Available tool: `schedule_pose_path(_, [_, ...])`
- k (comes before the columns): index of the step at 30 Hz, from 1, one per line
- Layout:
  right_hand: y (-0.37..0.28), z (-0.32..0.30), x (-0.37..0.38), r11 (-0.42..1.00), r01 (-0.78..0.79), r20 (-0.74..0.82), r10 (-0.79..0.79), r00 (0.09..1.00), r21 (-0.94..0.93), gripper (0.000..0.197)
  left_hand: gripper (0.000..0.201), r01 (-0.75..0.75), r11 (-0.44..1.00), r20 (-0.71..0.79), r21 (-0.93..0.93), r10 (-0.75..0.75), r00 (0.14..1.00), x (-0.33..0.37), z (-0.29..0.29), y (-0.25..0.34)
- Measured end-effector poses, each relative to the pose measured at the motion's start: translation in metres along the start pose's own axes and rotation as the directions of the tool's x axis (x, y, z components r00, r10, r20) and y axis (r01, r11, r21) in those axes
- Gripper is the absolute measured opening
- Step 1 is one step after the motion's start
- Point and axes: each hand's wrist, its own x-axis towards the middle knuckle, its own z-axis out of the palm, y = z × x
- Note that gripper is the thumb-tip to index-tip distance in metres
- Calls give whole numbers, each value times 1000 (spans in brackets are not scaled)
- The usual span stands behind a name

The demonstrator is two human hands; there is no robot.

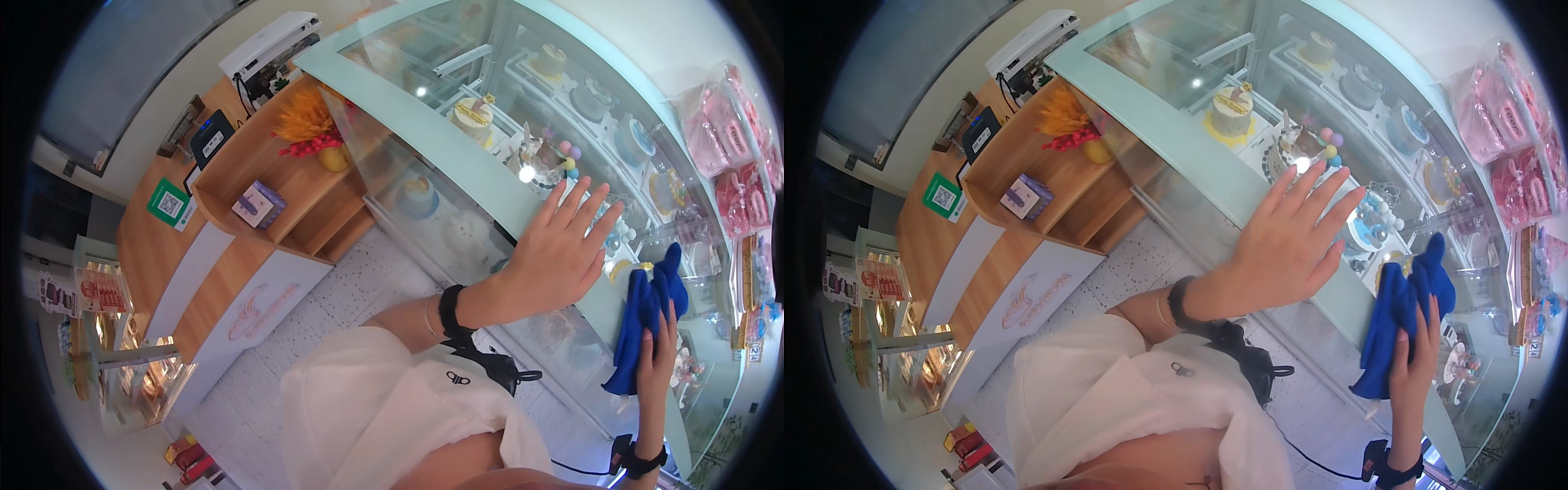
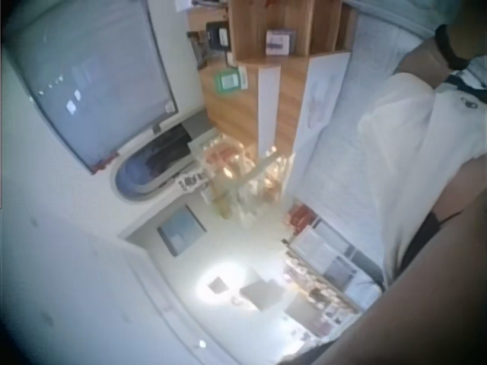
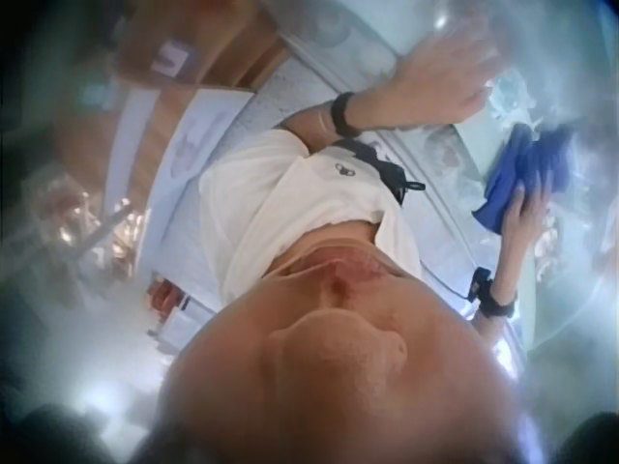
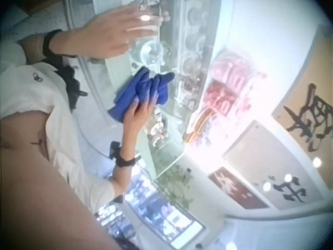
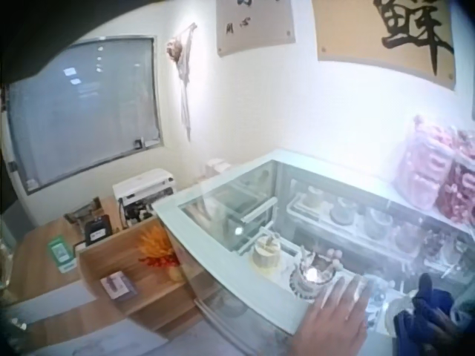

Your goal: The person wipes the glass display case and wooden counter surfaces with a blue cloth. They move a payment terminal and a QR code stand aside to clean underneath, then return them to their original positions.

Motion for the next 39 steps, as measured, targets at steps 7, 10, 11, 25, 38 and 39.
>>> schedule_pose_path(7, [-43,9,8,990,137,3,-137,991,-15,38,57,-7,1000,-14,16,7,1000,-2,0,-1])
schedule_pose_path(10, [-34,3,-4,991,133,5,-133,991,-29,36,55,4,1000,-29,30,-3,1000,-2,4,-2])
schedule_pose_path(11, [-26,1,-12,991,134,0,-134,991,-27,36,54,8,999,-42,50,-6,999,-2,4,-2])
schedule_pose_path(25, [523,-112,-301,824,-566,-388,533,752,35,46,48,47,968,-113,246,-20,993,5,14,7])
schedule_pose_path(38, [685,-173,-380,674,-736,-328,682,654,-69,51,40,23,999,-21,36,-22,1000,-22,50,102])
schedule_pose_path(39, [685,-175,-383,666,-742,-340,682,648,-78,51,41,-1,997,0,75,1,1000,-20,54,109])
